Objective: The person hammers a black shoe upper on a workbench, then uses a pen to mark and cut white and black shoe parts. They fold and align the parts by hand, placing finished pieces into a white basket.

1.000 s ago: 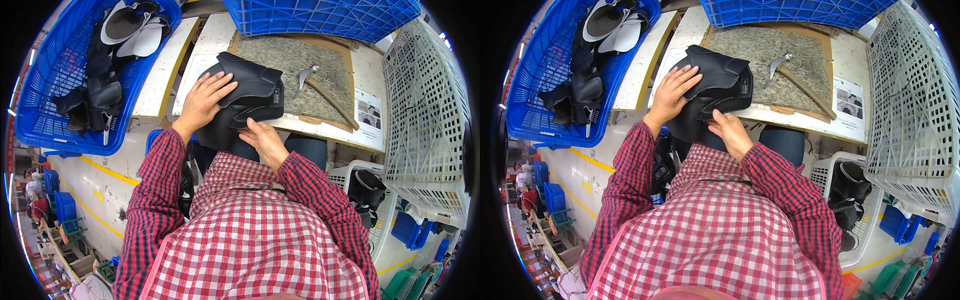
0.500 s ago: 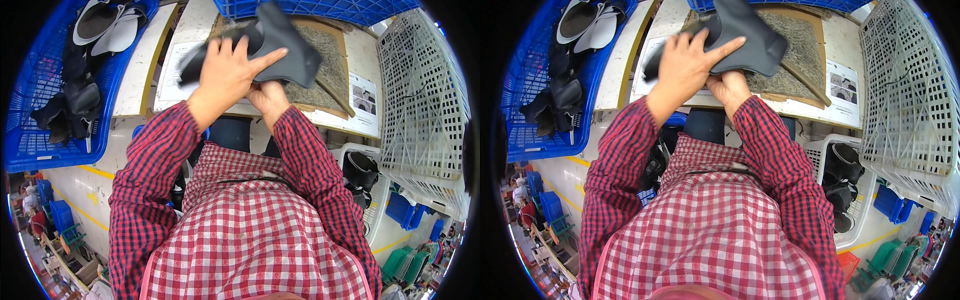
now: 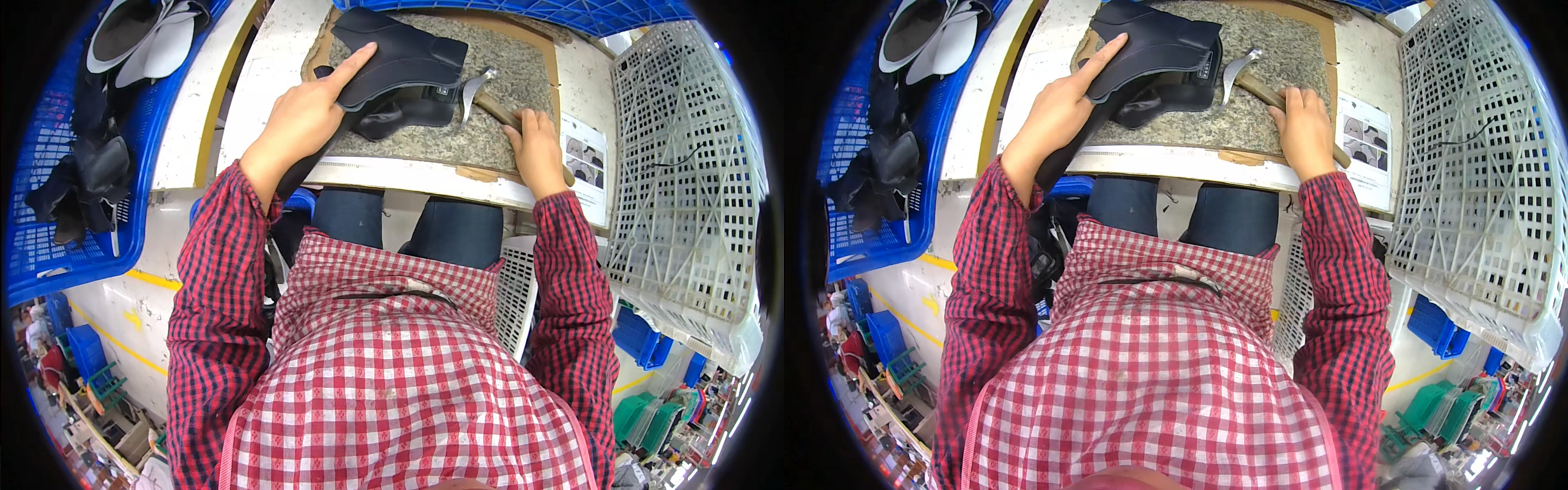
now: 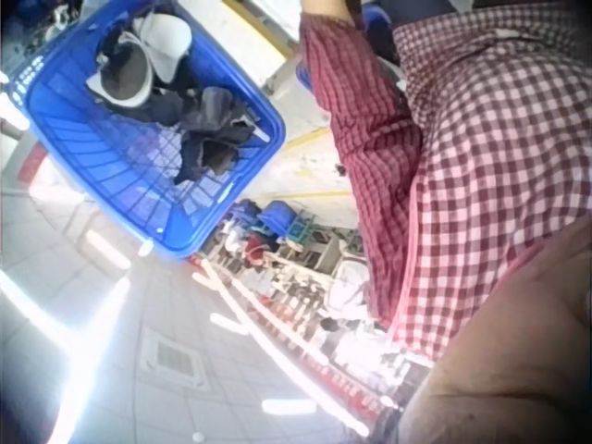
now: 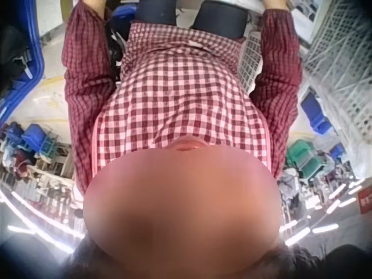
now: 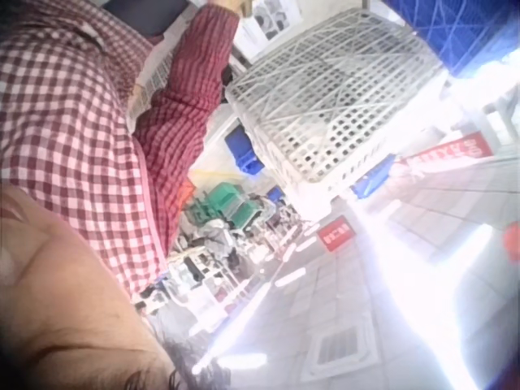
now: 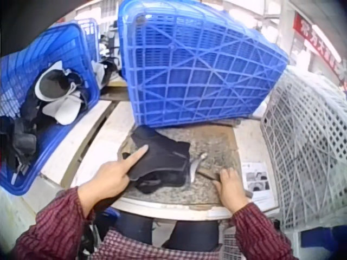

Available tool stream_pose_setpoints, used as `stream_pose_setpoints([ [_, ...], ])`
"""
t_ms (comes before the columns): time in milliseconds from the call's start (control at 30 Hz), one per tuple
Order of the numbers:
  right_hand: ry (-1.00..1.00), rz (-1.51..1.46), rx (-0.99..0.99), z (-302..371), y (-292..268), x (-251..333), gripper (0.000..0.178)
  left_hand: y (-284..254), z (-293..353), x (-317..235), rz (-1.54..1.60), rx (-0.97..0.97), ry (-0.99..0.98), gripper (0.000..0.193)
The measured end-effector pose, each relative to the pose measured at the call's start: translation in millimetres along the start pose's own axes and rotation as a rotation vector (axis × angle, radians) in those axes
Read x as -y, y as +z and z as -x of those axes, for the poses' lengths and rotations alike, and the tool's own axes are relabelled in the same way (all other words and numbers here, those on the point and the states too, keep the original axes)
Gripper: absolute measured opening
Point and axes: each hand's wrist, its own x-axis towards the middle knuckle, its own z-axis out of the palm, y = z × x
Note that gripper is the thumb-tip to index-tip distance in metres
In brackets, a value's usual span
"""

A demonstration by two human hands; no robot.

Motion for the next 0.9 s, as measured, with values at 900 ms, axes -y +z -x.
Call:
stream_pose_setpoints([
  [900, -0.165, -0.19, 0.163, -23, -70, 138, 0.033, 20, 5, 32, 0.457, -0.02, -0.03, 0.062],
])
